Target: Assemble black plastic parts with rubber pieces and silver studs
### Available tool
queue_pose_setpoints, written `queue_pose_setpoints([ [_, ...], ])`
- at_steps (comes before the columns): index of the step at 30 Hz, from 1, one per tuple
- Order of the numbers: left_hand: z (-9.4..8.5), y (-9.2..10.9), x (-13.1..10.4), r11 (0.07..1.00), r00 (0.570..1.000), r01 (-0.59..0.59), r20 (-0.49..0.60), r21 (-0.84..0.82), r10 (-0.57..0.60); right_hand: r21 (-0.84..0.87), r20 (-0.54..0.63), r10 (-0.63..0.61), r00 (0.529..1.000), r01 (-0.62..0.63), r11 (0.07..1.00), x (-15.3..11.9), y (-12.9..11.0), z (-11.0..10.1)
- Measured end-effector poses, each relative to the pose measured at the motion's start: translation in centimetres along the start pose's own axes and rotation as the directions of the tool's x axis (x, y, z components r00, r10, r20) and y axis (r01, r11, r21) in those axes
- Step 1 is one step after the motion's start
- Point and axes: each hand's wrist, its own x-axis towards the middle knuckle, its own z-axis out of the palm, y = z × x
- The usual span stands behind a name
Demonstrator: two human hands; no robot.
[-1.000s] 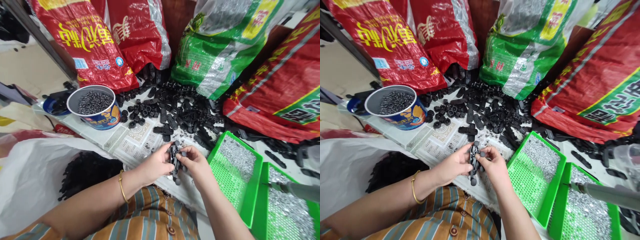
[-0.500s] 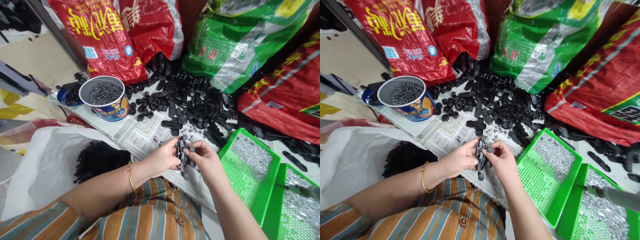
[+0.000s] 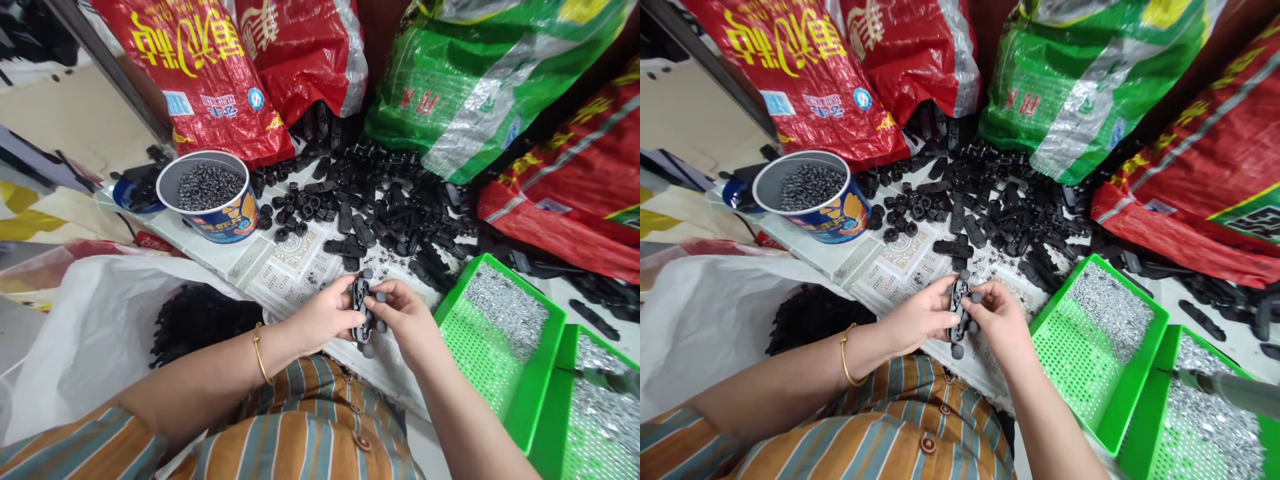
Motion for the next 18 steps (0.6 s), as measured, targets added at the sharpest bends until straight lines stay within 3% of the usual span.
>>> queue_pose_setpoints([
  [3,-0.2,0.2,0.0,0.999,0.997,0.003,-0.075,0.041,0.000,-0.143,0.062,-0.081,0.995,0.089,0.986,0.0,-0.2,-0.4],
  [5,-0.3,0.5,0.0,0.998,0.991,0.010,-0.137,0.068,-0.001,-0.341,0.079,-0.128,0.989,0.147,0.929,0.6,-1.0,-1.9],
  [7,-0.2,1.0,-0.1,0.996,0.985,0.022,-0.175,0.087,-0.007,-0.622,-0.040,-0.202,0.978,0.134,0.772,1.9,-2.4,-4.4],
  [9,0.1,1.5,-0.2,0.996,0.984,0.034,-0.176,0.080,-0.019,-0.843,-0.219,-0.350,0.911,0.004,0.538,3.8,-3.9,-7.3],
  [11,0.4,1.7,-0.4,0.998,0.986,0.046,-0.165,0.053,-0.037,-0.899,-0.284,-0.441,0.852,-0.077,0.431,5.8,-5.1,-9.9],
  [13,0.7,1.6,-0.3,0.998,0.986,0.055,-0.159,0.026,-0.050,-0.915,-0.287,-0.472,0.833,-0.093,0.391,7.7,-5.7,-11.6],
  [18,0.6,1.8,-0.1,0.998,0.984,0.053,-0.168,-0.016,-0.055,-0.919,-0.282,-0.497,0.820,-0.083,0.385,9.1,-5.3,-12.5],
])
